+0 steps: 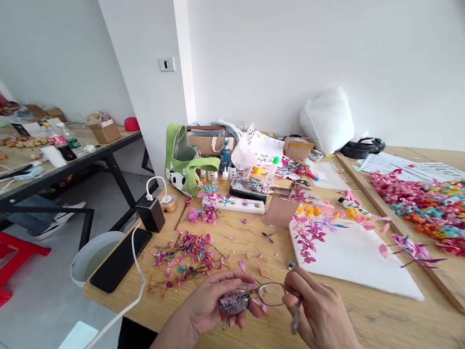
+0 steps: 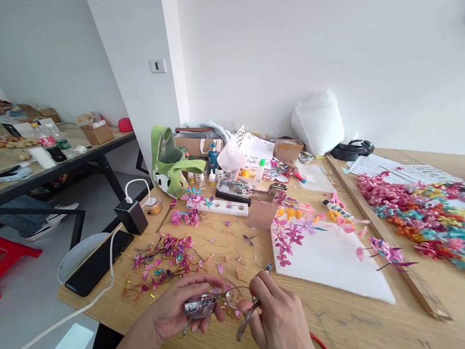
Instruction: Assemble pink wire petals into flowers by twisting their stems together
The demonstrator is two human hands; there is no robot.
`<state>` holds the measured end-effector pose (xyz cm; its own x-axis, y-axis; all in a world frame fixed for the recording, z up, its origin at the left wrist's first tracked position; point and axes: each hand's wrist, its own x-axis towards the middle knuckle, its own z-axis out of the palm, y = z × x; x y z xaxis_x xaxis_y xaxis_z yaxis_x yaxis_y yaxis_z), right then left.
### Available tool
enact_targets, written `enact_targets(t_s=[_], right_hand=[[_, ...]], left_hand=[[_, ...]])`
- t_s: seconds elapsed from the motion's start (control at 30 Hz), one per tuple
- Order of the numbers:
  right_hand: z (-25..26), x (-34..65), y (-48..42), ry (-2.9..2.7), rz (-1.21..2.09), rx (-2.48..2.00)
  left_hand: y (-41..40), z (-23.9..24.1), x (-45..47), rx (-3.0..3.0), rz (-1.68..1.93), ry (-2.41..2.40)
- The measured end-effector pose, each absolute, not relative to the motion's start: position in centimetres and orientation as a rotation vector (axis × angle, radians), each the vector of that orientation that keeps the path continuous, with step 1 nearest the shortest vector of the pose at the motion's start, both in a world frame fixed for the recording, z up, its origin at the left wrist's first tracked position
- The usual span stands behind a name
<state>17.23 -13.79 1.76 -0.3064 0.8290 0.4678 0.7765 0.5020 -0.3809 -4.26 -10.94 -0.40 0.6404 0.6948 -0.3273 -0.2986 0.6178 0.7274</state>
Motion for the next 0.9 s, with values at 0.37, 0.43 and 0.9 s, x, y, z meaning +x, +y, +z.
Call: enact_targets(t_s=[0.37, 0.43, 0.9], right_hand=[[2.4, 17.2, -13.5, -2.029, 0.143, -1.371], [2.5, 17.1, -13.7, -2.106, 0.038, -1.337], [3.0, 16.4, -14.3, -2.215, -0.082, -1.245]], left_hand=[[-11.8, -1.1, -5.3, 0.928, 0.522, 0.589], [-12.2, -0.6, -5.3, 1.135, 0.553, 0.669], [-14.6, 0.4, -4.7, 2.652, 0.665, 1.131]])
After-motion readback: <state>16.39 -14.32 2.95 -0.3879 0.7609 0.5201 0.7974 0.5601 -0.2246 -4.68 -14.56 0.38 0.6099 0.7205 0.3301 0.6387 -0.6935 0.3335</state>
